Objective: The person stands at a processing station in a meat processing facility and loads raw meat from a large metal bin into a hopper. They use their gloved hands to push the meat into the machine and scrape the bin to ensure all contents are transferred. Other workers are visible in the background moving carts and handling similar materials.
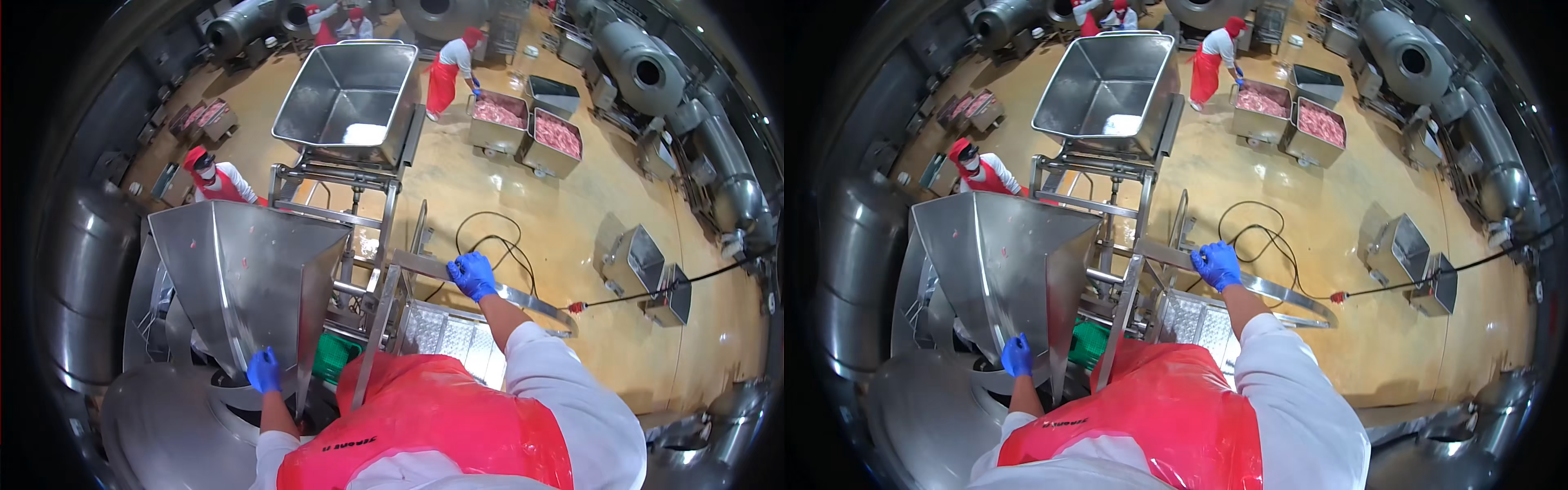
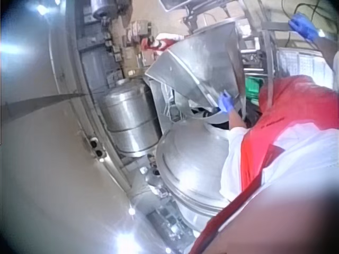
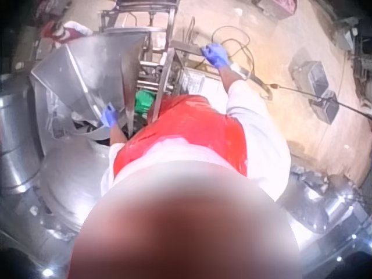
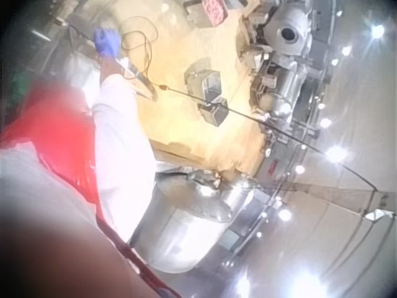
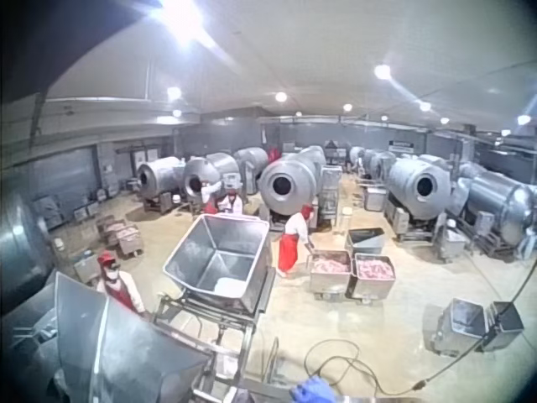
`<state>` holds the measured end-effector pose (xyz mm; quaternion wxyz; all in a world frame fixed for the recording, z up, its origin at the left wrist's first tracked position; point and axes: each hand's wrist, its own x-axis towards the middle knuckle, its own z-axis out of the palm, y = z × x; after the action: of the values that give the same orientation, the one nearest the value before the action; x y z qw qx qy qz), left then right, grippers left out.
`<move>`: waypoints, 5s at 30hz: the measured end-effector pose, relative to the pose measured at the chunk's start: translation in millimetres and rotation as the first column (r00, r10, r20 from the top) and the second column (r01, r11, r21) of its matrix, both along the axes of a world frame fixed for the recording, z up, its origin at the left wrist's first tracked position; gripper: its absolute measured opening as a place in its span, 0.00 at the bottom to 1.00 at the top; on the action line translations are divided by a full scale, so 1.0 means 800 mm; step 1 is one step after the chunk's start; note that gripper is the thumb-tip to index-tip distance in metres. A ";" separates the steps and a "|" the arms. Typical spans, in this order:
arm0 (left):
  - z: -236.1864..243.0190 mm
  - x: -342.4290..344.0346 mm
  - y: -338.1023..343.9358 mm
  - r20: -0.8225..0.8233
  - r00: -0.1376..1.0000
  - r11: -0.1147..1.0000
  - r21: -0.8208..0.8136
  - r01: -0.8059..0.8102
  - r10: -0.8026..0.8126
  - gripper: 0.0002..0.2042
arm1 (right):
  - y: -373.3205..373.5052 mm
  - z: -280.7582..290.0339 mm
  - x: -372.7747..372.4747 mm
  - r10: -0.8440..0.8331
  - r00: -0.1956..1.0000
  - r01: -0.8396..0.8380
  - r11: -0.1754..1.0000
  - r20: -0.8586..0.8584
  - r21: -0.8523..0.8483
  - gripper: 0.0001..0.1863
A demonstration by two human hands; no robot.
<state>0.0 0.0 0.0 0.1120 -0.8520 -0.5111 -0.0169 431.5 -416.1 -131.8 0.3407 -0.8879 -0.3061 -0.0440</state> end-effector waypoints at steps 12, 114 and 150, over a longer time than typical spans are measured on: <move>-0.097 0.026 -0.072 0.204 0.975 0.993 -0.056 0.101 -0.088 0.15 | -0.078 0.065 0.020 -0.220 0.975 0.202 0.919 -0.016 -0.338 0.23; -0.093 0.113 0.084 0.157 0.985 0.996 -0.039 0.080 -0.073 0.16 | 0.059 0.073 0.128 -0.759 0.565 0.707 0.648 -0.325 -0.283 0.34; -0.109 0.169 0.119 0.196 0.975 0.995 0.003 0.103 -0.102 0.14 | 0.095 0.050 0.184 -0.755 0.605 0.710 0.655 -0.252 -0.258 0.37</move>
<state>135.3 95.6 -87.6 0.0570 -0.8719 -0.4750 -0.1046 579.0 -340.0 -91.7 0.2804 -0.9487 0.1461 -0.0070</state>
